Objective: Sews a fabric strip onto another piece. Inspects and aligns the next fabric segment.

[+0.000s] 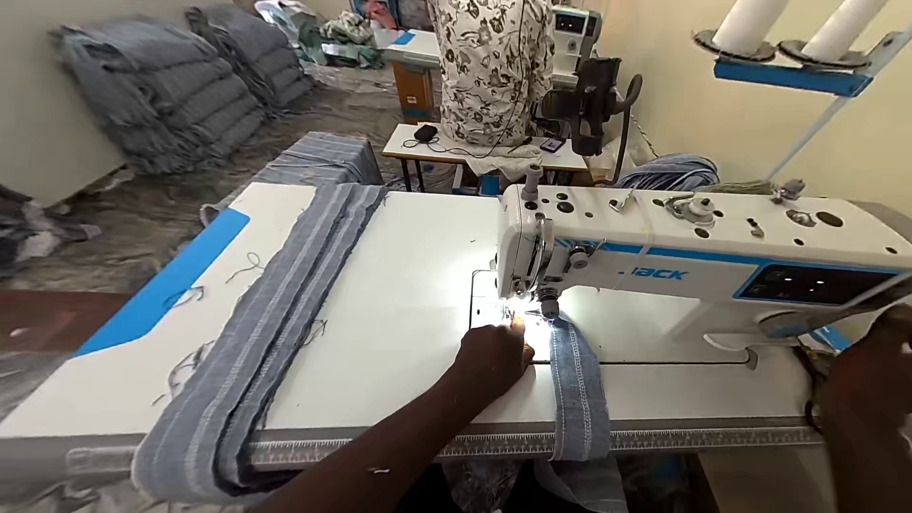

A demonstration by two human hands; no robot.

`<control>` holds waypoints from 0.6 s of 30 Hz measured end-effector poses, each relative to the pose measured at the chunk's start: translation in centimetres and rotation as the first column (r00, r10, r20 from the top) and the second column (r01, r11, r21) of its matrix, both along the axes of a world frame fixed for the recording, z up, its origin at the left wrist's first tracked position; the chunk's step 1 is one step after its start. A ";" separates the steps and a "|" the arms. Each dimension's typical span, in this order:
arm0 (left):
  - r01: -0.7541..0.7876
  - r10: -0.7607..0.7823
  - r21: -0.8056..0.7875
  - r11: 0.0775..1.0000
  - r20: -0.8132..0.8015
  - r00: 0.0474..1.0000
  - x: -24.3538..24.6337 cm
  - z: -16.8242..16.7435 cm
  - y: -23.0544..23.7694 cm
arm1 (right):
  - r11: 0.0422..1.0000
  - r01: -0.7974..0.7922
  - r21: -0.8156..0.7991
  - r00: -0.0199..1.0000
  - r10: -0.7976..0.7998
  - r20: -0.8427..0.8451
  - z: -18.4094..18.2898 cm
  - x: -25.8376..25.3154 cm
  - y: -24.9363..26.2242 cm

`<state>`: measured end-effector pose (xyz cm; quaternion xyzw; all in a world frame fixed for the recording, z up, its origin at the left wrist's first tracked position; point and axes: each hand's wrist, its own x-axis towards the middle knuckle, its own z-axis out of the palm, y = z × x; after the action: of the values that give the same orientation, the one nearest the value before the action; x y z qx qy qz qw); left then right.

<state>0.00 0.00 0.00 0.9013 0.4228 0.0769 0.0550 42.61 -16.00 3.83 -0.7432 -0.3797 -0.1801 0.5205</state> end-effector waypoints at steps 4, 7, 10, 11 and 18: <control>0.186 -0.205 0.090 0.979 0.333 0.920 -4.3 -0.7 -4.4 | 0.864 -0.332 -0.379 0.943 0.298 -0.147 -3.6 -14.9 0.9; 0.209 -0.344 0.467 0.859 0.224 0.912 -9.4 1.6 -0.9 | 0.737 -0.343 -0.582 0.939 0.290 -0.186 -5.4 -20.1 3.3; -0.184 0.064 0.494 0.850 0.250 0.966 -14.2 4.6 9.2 | 0.696 -0.265 -0.667 0.961 0.246 -0.126 -5.6 -22.6 4.9; -0.293 0.178 0.461 0.837 0.277 0.944 -15.4 5.1 11.8 | 0.647 -0.303 -0.700 0.947 0.285 -0.146 -5.2 -23.2 5.2; -0.113 -0.058 0.654 0.748 0.234 0.971 -12.6 7.8 14.9 | 0.208 -0.963 0.172 0.005 0.650 -0.760 -2.9 -20.9 -3.3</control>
<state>-12.59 14.94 7.78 0.8397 0.3713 0.3306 -0.2186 21.73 -19.28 0.95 -0.4541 -0.5388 0.5478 0.4511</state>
